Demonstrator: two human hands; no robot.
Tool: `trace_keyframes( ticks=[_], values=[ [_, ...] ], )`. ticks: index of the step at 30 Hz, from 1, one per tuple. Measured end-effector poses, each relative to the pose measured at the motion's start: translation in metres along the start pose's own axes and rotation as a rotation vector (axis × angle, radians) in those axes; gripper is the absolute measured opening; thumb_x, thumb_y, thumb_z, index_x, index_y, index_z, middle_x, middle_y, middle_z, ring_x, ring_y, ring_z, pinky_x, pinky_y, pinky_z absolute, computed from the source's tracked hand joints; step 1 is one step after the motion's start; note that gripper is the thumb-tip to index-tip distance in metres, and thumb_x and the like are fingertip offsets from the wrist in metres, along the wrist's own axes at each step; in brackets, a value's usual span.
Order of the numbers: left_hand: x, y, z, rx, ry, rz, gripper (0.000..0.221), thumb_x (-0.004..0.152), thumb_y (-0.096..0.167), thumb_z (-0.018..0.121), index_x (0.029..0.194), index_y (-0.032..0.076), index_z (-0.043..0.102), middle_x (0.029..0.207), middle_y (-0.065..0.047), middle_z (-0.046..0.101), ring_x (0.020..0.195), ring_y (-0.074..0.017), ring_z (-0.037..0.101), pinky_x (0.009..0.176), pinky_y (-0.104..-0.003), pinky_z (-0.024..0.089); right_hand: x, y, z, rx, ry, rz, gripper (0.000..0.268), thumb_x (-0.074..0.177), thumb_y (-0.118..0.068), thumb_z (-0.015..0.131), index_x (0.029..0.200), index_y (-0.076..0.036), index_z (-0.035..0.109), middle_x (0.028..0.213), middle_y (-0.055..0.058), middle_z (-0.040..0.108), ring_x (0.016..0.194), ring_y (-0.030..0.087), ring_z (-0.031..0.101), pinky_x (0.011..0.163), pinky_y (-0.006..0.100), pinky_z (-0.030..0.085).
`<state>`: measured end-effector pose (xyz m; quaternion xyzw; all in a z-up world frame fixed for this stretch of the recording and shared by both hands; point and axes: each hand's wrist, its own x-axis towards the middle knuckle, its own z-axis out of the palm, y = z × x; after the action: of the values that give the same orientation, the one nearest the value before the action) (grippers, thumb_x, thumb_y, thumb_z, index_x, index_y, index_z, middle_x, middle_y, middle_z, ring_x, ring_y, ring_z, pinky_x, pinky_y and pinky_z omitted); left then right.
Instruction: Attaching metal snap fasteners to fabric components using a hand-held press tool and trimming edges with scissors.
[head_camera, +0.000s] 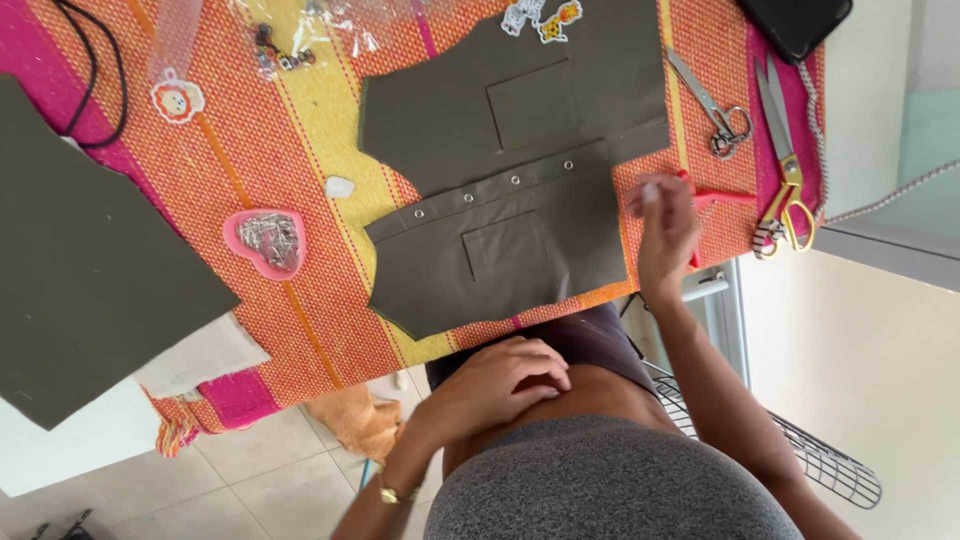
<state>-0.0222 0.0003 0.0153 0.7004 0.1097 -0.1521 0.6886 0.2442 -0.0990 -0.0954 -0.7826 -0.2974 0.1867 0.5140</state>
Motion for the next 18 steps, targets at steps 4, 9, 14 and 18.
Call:
trace_keyframes(
  ticks=[4, 9, 14, 18],
  values=[
    [-0.005, -0.013, -0.003, -0.022, 0.132, 0.045, 0.01, 0.102, 0.02, 0.071, 0.104, 0.011, 0.074, 0.117, -0.009, 0.078, 0.109, -0.0384, 0.074, 0.091, -0.054, 0.06, -0.034, -0.001, 0.001, -0.083, -0.057, -0.061, 0.021, 0.108, 0.005, 0.074, 0.129, 0.002, 0.069, 0.11, 0.014, 0.069, 0.101, 0.023, 0.069, 0.093, 0.037, 0.057],
    [-0.01, -0.008, 0.014, -0.352, 0.547, 0.013, 0.028, 0.09, 0.01, 0.084, 0.117, 0.017, 0.08, 0.094, -0.004, 0.087, 0.057, -0.0176, 0.074, 0.053, -0.026, 0.059, -0.059, -0.03, -0.017, -0.021, -0.074, 0.061, 0.027, 0.095, 0.001, 0.09, 0.116, 0.002, 0.074, 0.093, 0.013, 0.077, 0.077, 0.016, 0.069, 0.076, 0.029, 0.059],
    [-0.009, -0.028, 0.004, -0.338, 0.982, 0.008, 0.019, 0.081, 0.014, 0.094, 0.1, 0.018, 0.09, 0.088, -0.001, 0.089, 0.053, -0.0091, 0.077, 0.041, -0.019, 0.053, -0.06, -0.035, -0.009, 0.1, -0.15, 0.117, 0.02, 0.088, -0.003, 0.095, 0.1, 0.002, 0.079, 0.085, 0.015, 0.081, 0.045, 0.01, 0.061, 0.044, 0.021, 0.054],
    [-0.018, -0.053, -0.013, -0.577, 1.383, 0.02, 0.017, 0.085, 0.001, 0.09, 0.1, 0.002, 0.081, 0.093, -0.014, 0.087, 0.041, -0.005, 0.062, 0.03, -0.016, 0.041, -0.061, -0.048, -0.001, 0.108, -0.118, 0.056, 0.017, 0.086, 0.002, 0.093, 0.097, 0.005, 0.08, 0.081, 0.017, 0.081, 0.04, 0.011, 0.061, 0.041, 0.021, 0.052]
  ],
)
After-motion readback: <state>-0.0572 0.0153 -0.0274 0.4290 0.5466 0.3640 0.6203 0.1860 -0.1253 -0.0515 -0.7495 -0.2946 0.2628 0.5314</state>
